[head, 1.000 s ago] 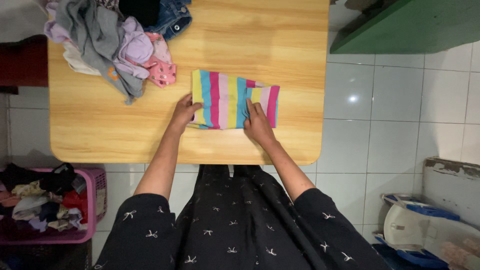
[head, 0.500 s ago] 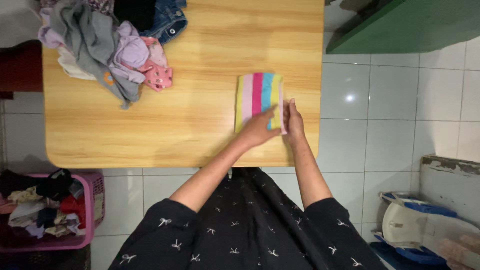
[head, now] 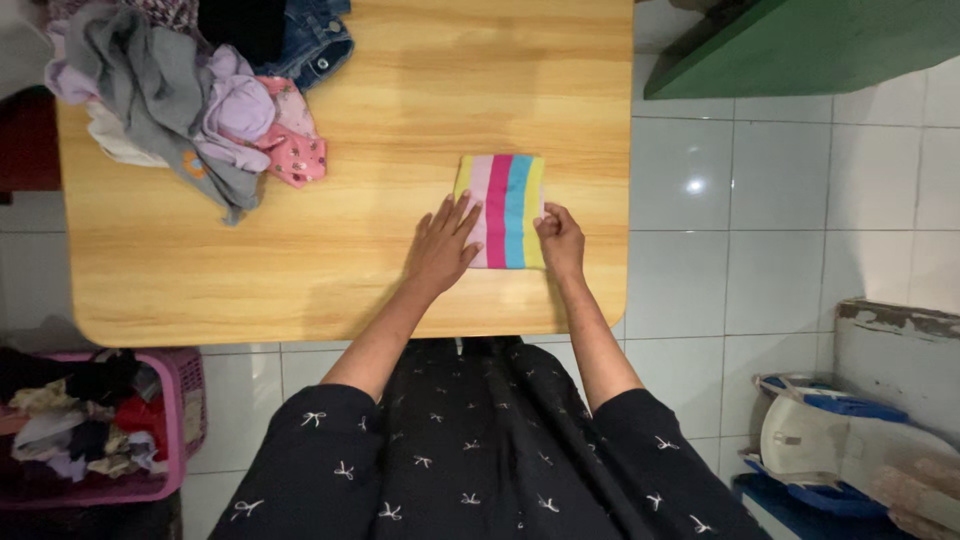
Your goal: The person folds several pieces of clothing by hand on a wooden table, including a white patterned onesie, pink shorts with cherry prints, multi-colored striped leggings, and a floral-patterned garment, then places the folded items into organized stacks.
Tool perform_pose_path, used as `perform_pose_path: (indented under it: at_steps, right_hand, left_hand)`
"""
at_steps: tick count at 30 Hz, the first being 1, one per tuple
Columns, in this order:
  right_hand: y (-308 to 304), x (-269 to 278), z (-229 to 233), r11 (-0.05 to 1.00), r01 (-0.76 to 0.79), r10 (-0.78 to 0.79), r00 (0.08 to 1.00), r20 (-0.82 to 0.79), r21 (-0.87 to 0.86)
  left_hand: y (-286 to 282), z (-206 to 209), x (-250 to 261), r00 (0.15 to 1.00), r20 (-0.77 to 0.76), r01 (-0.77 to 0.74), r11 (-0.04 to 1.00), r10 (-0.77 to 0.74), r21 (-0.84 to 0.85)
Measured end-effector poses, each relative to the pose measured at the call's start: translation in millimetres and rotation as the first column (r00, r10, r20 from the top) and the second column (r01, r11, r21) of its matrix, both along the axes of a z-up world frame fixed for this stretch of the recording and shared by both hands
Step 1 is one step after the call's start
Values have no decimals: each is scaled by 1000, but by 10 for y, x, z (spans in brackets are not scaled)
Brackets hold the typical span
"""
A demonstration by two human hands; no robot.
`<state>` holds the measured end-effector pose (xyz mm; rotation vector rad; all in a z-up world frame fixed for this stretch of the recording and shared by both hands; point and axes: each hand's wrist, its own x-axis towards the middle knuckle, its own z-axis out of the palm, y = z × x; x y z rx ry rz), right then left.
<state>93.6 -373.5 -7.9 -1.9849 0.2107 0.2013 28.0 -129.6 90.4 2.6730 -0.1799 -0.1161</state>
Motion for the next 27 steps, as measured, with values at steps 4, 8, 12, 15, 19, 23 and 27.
perform_pose_path:
  at_steps: [4,8,12,15,19,23,27]
  right_hand:
    - [14,-67,148,988,-49,65,992,110,-149]
    - [40,-51,384,962,-193,166,975,-147,-192]
    - [113,43,430,950,-222,176,962,-206,-222]
    - [217,162,281,988,-142,122,963,-239,-67]
    - [611,552,262,928,-10,40,997,-73,373]
    - [902,1026,608,985,-19,45,988,-149,171]
    - [1170,1772,684,993,-82,83,996,-12,80]
  left_hand:
    - [-14,-170,-48,966,-3,-248,923,258,-295]
    - [-65,-569,-98,833,-187,-532,665,520,-524]
    - [-86,-728,1,753,-430,-657,536,498,-529]
    - [-8,-891,137,740,-443,-661,427,507,-617]
    - [257,-1238,572,829,-239,-484,434,505,-760]
    - [586,-1400,1246,809,-407,-563,361,424,-743]
    - [871,-1487,2197,864,-335,-473,379,377,-795]
